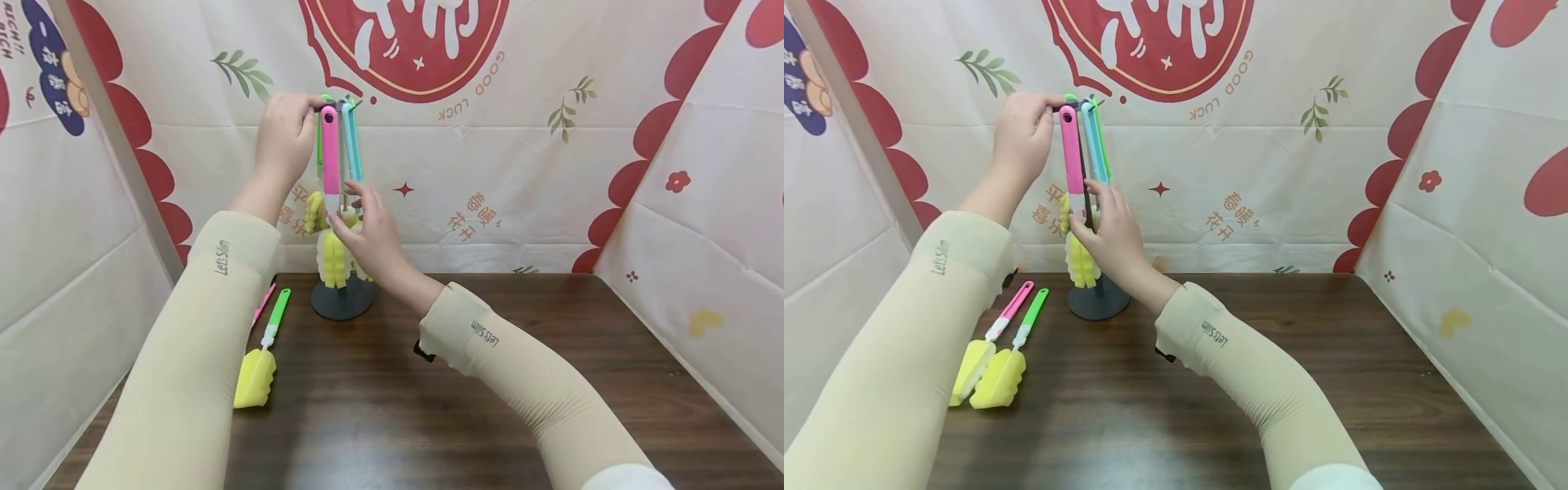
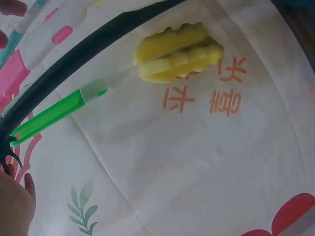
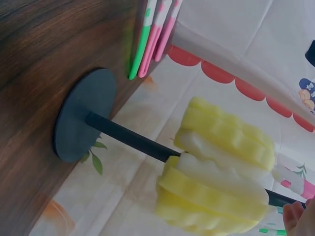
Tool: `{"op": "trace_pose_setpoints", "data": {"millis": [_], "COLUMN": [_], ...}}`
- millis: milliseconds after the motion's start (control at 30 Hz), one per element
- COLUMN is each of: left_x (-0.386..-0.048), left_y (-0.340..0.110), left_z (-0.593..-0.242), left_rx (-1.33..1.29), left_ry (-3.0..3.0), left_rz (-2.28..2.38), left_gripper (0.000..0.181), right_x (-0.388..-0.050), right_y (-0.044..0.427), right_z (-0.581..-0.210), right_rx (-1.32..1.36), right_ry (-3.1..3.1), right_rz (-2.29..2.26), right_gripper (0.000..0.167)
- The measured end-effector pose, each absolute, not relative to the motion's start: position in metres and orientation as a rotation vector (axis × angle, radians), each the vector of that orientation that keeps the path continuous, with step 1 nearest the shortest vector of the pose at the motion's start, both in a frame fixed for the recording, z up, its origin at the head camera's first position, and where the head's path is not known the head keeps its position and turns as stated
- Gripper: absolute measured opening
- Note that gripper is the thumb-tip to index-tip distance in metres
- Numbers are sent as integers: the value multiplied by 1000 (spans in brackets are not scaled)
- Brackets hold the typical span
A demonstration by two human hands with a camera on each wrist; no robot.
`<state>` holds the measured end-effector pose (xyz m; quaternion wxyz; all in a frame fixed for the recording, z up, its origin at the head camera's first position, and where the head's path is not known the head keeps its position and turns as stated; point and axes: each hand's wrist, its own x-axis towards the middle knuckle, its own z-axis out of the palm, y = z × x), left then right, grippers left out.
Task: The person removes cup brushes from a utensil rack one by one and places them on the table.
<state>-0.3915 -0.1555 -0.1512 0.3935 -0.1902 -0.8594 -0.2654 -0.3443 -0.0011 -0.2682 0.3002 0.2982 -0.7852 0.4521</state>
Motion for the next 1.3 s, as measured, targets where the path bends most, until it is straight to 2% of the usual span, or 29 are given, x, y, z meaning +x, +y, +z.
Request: {"op": "trace_pose_setpoints", "data": {"millis": [900,1300], "left_x": [-390,-389], "left_y": [-146,-148], "left_z": [-156,-159], "left_rx": [-409,-432], "left_ry": [-2094,-2048], "left_rz": [-744,-751], "left_gripper": [36,35], "right_x": [-349,-352], "right_y": [-6,-15], "right_z": [-281,-282], "right_rx": [694,672], "right_ry": [-2216,-2233], "right_rz": [1432,1403], "right_gripper": [61,55]}}
